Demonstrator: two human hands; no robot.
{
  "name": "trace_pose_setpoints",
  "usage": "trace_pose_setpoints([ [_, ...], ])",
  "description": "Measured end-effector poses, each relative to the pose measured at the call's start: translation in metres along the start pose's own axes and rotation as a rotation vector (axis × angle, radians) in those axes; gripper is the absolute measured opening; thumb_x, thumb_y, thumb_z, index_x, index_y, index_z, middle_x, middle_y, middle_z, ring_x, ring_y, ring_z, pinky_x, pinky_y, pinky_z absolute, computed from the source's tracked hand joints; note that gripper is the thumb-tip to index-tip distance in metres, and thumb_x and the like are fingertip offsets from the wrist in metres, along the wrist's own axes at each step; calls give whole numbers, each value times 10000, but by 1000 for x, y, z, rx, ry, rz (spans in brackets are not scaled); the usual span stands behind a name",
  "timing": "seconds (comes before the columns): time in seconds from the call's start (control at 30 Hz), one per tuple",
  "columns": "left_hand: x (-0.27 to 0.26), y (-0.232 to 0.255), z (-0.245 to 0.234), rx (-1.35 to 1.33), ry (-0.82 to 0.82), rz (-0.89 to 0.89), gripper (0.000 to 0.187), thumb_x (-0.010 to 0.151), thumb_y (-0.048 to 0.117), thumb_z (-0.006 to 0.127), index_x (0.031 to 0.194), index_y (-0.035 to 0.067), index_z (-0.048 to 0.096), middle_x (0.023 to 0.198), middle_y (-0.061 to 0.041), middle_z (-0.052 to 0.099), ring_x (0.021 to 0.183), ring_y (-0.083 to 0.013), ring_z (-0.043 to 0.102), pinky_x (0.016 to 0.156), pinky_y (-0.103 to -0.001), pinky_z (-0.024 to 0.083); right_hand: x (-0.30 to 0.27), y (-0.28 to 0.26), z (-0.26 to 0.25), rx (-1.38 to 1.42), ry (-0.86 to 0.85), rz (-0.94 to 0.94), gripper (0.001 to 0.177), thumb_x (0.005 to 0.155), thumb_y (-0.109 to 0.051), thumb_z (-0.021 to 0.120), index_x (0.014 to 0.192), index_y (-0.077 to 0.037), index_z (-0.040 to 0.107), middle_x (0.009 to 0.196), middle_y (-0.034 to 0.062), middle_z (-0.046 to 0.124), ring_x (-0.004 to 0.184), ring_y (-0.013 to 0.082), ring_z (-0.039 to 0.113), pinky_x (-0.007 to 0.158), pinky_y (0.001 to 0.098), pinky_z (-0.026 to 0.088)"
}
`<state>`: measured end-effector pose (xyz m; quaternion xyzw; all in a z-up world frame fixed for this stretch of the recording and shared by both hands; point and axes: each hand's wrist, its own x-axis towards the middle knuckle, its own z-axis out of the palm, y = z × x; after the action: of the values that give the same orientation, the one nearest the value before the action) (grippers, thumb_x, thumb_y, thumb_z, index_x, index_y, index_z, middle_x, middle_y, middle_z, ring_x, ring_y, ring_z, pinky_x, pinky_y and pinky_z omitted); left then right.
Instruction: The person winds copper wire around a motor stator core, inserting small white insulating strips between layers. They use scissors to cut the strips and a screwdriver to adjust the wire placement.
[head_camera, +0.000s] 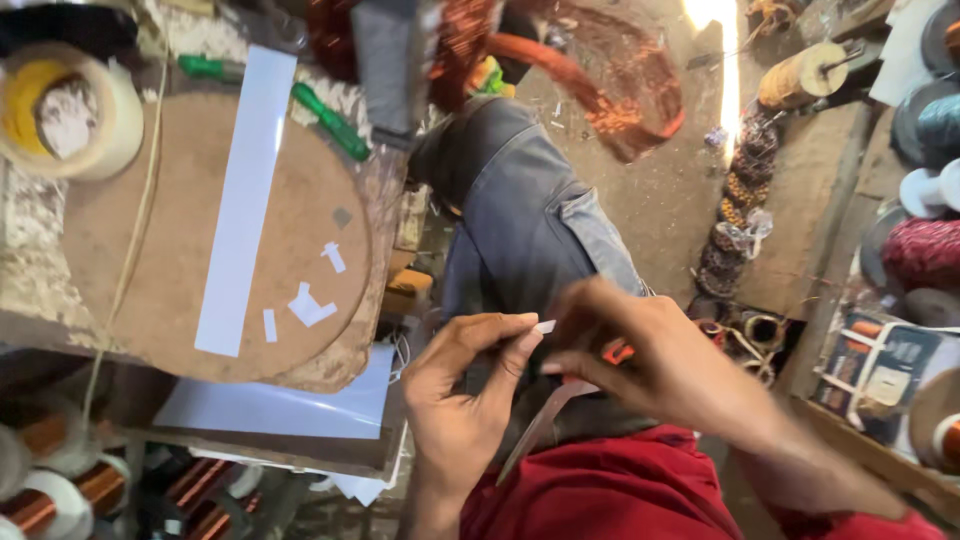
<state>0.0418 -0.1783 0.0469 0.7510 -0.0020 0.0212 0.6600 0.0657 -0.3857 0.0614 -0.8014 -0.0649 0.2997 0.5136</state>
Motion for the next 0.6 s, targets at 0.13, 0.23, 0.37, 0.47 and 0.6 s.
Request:
trace_pose_setpoints([
  [0.13,1,3,18,4,22,-24,198,900,-46,789,1085,14,756,1000,-72,766,910,-149,734,806,-258,569,3,9,11,264,280,-197,336,863,14,746,1185,0,652,1055,85,766,884,121,757,724,267,629],
  [0.23,5,7,31,-258,74,-136,173,907,-84,758,1068,-21,754,1024,-105,729,921,-151,723,808,-242,579,7,9,8,451,326,-277,258,875,71,732,1131,37,722,1064,126,752,844,143,745,665,259,626],
  [0.37,-2,4,38,-290,105,-14,232,906,-135,712,1112,-36,748,1017,-126,710,826,-140,720,721,-224,583,4,10,-6,522,319,-309,246,853,85,755,1097,52,750,980,128,777,703,108,733,516,220,618],
  [0.47,-12,-3,42,-177,149,129,267,899,-179,682,1111,-32,749,1011,-133,716,791,-130,721,692,-225,581,-2,13,-12,524,276,-365,227,852,87,760,1076,49,752,957,119,780,680,94,732,512,211,604],
  [0.6,4,-8,53,-168,217,263,284,857,-195,670,1072,-21,740,984,-133,718,766,-139,720,676,-241,616,5,5,-20,490,312,-480,239,817,118,782,1047,52,779,937,143,799,793,153,752,583,247,609],
])
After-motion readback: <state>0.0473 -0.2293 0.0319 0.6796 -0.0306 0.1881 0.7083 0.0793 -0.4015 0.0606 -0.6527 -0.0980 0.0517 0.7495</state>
